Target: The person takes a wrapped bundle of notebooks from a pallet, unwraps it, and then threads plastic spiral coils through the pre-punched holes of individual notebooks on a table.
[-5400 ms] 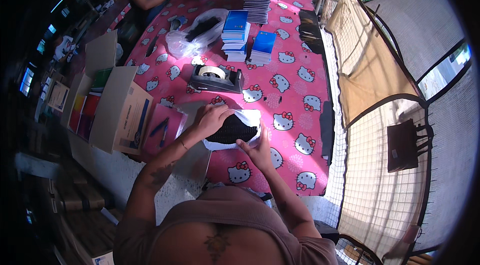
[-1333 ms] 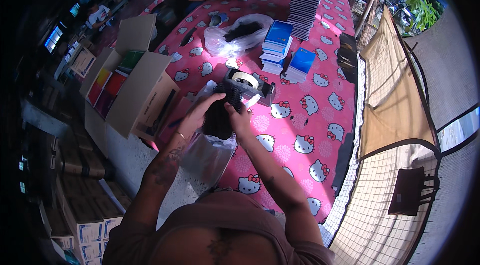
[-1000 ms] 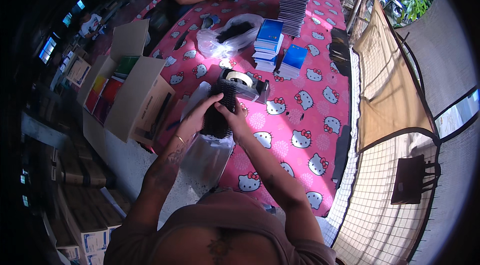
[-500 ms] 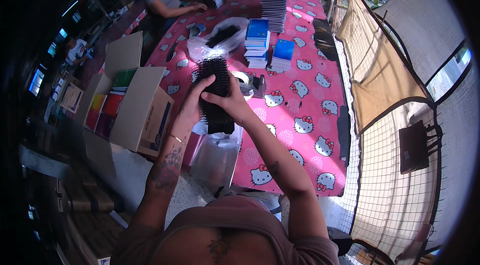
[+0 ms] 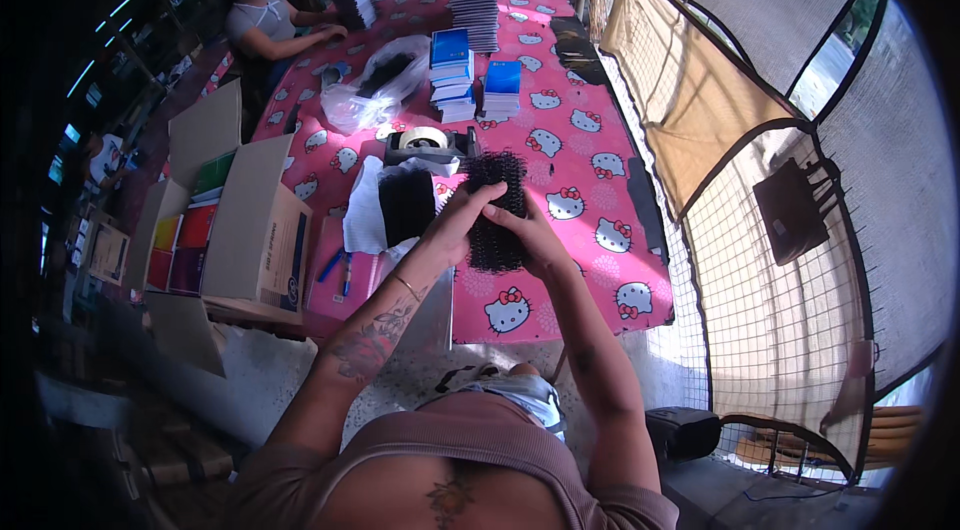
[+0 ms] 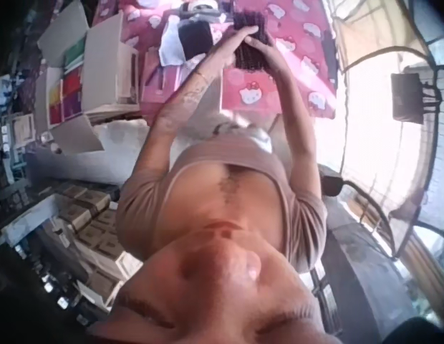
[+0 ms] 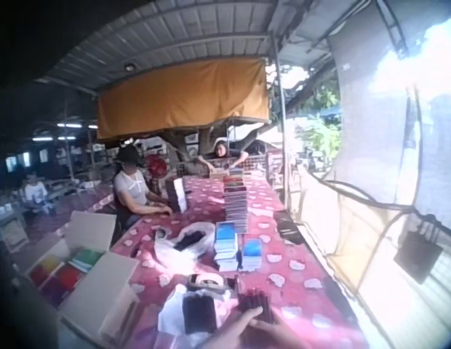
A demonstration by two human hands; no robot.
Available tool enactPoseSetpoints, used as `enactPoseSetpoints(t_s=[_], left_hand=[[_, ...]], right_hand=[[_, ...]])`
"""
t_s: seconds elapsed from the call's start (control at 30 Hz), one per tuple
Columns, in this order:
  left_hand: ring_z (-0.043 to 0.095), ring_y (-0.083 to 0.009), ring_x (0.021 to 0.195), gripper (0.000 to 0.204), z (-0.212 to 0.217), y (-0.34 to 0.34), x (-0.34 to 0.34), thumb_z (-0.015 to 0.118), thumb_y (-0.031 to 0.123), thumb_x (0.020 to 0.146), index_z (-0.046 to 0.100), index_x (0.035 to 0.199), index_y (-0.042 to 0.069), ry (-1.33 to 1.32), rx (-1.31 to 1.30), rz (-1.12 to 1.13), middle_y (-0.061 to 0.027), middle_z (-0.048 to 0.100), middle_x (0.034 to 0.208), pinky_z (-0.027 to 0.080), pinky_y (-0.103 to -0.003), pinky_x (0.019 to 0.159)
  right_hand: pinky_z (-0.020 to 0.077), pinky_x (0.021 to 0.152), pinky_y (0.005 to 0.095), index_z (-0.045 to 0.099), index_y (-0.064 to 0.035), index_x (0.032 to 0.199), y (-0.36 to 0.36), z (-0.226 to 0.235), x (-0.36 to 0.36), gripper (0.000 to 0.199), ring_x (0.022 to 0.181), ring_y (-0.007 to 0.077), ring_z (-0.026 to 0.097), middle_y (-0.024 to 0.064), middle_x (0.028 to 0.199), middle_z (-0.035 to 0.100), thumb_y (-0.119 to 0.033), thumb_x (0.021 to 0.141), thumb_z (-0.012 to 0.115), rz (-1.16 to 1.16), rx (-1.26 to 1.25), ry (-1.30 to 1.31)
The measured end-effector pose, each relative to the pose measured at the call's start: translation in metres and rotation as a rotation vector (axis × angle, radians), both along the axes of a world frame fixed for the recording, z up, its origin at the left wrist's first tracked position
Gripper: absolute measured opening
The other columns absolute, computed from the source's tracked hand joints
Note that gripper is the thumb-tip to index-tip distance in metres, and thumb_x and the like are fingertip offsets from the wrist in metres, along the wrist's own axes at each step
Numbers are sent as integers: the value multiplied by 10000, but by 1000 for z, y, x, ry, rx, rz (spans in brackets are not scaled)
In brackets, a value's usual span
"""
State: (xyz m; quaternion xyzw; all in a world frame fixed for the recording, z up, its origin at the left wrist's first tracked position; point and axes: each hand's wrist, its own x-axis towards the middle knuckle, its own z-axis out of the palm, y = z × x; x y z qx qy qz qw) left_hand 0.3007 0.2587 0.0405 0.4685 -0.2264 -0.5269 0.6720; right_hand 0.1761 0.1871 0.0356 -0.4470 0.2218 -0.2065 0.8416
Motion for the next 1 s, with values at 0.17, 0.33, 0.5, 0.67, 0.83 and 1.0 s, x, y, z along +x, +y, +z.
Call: enactPoseSetpoints(t_s=[0.17,0.33,0.5,0.67,0.83,1.0], left_hand=[[658,-187,943,358,-65,-34,-41,668,280,897,622,1172,54,-56,88,-146,-76,665,1064,541,-350,815],[654,-184,938,385,-108,-40,-88,671,313,906,616,1181,50,-47,272,-127,-75,670,1047,531,-347,808],[605,-424,1146,676,-144,-32,-110,574,507,927,514,1262,-77,-714,331,157,-291,637,1173,474,-452,962],[595,-426,1164,685,-128,-36,-114,545,564,925,525,1284,-20,-826,427,54,-287,639,1174,477,-456,952],[627,-264,1104,630,-133,-62,-111,566,509,952,559,1257,-42,-828,343,-225,-228,649,1169,467,-380,942],[626,-294,1082,566,-142,-90,-137,487,489,992,592,1182,-33,-904,341,-296,-198,659,1129,458,-385,936]], right_hand=[[541,895,388,424,-50,1357,-18,-70,-53,671,1054,235,630,116,1191,590,-225,824,793,-94,116,8],[552,862,390,432,-38,1353,-23,-122,-99,644,1030,231,636,119,1160,602,-214,837,775,-154,65,118],[547,839,348,471,-26,1265,-25,-147,-104,608,961,208,640,101,1080,620,-96,756,795,-228,-42,134],[527,867,341,418,-26,1302,-23,-149,-104,635,1031,221,612,114,1151,592,-105,785,777,-329,-33,214],[508,915,340,339,-33,1380,-11,-145,-118,719,1105,238,577,133,1230,540,-111,803,759,-523,-41,277],[462,990,386,292,-33,1436,-30,-145,-148,903,1182,295,524,183,1301,463,-166,718,823,-608,-200,417]])
